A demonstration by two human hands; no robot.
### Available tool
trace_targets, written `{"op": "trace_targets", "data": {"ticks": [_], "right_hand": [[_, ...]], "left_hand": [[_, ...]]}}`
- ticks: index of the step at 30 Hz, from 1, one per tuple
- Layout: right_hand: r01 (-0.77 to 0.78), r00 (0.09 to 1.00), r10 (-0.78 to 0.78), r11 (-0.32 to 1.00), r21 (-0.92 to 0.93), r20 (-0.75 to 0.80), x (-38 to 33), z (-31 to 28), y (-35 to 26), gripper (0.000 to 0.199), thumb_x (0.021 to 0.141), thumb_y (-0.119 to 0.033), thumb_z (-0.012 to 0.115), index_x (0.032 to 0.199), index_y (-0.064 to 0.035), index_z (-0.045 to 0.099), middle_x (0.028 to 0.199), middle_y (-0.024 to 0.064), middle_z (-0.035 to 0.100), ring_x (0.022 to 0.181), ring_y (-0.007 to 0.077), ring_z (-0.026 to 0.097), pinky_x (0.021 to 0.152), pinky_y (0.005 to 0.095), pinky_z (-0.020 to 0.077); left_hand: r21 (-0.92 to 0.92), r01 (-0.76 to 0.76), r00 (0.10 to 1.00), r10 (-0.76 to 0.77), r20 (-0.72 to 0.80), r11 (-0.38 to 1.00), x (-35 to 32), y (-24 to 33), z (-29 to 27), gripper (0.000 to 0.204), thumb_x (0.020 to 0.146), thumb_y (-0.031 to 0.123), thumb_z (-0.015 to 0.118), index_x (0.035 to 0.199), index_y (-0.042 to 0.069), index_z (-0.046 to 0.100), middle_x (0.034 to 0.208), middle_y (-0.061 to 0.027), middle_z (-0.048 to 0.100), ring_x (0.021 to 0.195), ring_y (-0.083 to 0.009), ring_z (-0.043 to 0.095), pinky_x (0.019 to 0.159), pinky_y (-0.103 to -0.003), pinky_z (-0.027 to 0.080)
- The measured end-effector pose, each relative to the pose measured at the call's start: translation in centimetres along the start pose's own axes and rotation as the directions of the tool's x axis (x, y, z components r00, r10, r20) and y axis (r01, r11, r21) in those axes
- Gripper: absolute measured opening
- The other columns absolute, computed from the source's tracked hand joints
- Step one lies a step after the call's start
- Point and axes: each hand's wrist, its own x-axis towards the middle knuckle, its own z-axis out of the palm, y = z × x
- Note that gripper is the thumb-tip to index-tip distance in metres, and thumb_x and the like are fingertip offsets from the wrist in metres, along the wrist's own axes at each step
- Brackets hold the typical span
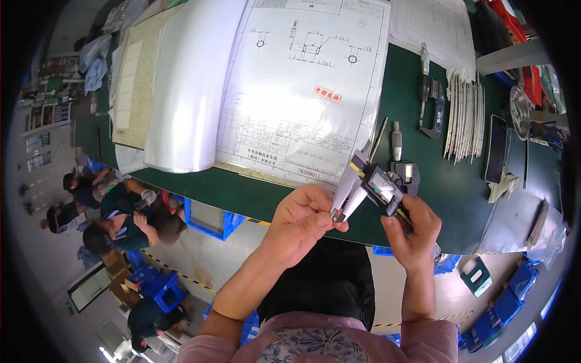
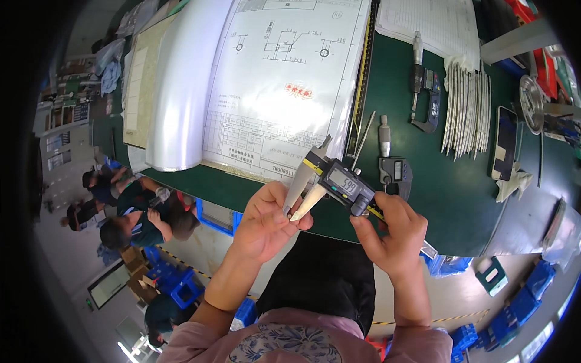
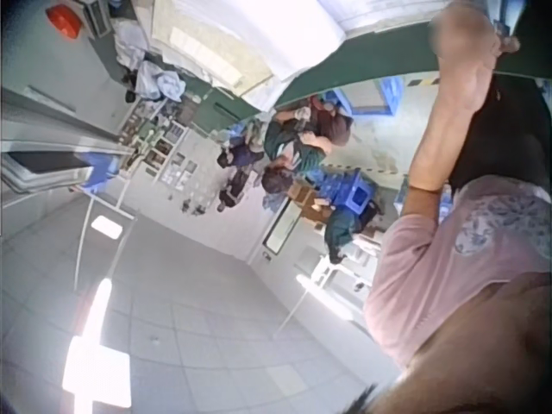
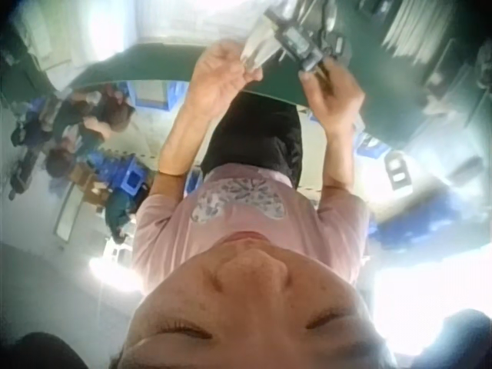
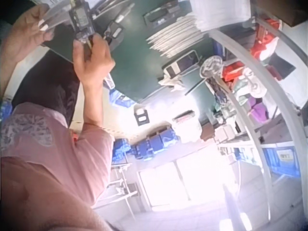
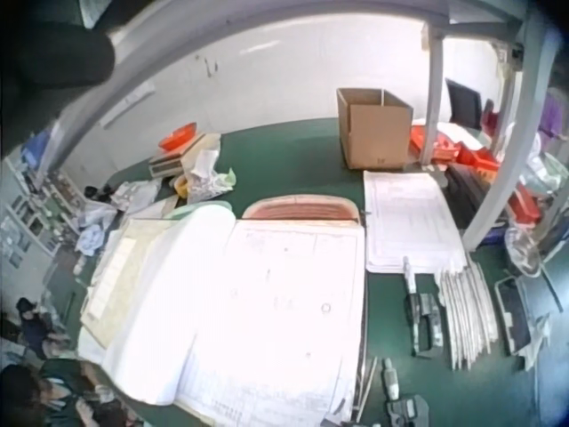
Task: The person measures a small metal component using a digital caliper and a digital depth gauge at a workbench. They adjust the tools to read the dimensions and then place the tools back on the table.
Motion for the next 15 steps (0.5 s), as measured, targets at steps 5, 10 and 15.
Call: {"op": "trace_targets", "data": {"ticks": [5, 10, 15], "right_hand": [[0.059, 0.998, -0.059, 0.998, -0.002, -0.01, 0.2, -0.2, -0.1, 0.031, 0.064, -0.019, 0.071, 0.083, -0.0012, 0.055, 0.058, 0.007, 0.049, 0.041, 0.0156, 0.041, 0.039, 0.0253, 0.0338], [0.077, 0.997, -0.076, 0.997, -0.02, 0.024, 0.2, -0.4, -0.6, 0.031, 0.063, -0.021, 0.072, 0.081, -0.0012, 0.056, 0.057, 0.0065, 0.049, 0.041, 0.0155, 0.041, 0.039, 0.025, 0.0334], [0.099, 0.993, -0.099, 0.995, -0.001, 0.066, 0.3, -0.1, -1.2, 0.03, 0.062, -0.021, 0.072, 0.078, -0.0009, 0.056, 0.057, 0.0062, 0.049, 0.04, 0.0155, 0.041, 0.038, 0.025, 0.0332]], "left_hand": [[-0.047, 0.052, 0.997, -0.048, 0.067, 0.998, -0.5, 0.4, -0.4, 0.01, 0.079, 0.005, 0.058, 0.081, 0.004, 0.048, 0.084, -0.0088, 0.054, 0.078, -0.0189, 0.056, 0.074, -0.033, 0.046], [-0.059, 0.09, 0.991, -0.084, 0.104, 0.994, -1.0, 0.8, -0.5, 0.01, 0.077, 0.005, 0.058, 0.079, 0.003, 0.048, 0.084, -0.0095, 0.054, 0.078, -0.0195, 0.057, 0.073, -0.032, 0.047], [-0.051, 0.101, 0.986, -0.093, 0.14, 0.994, -1.7, 1.4, -0.5, 0.011, 0.077, 0.006, 0.058, 0.078, 0.002, 0.048, 0.084, -0.0099, 0.054, 0.077, -0.019, 0.057, 0.072, -0.03, 0.047]]}}
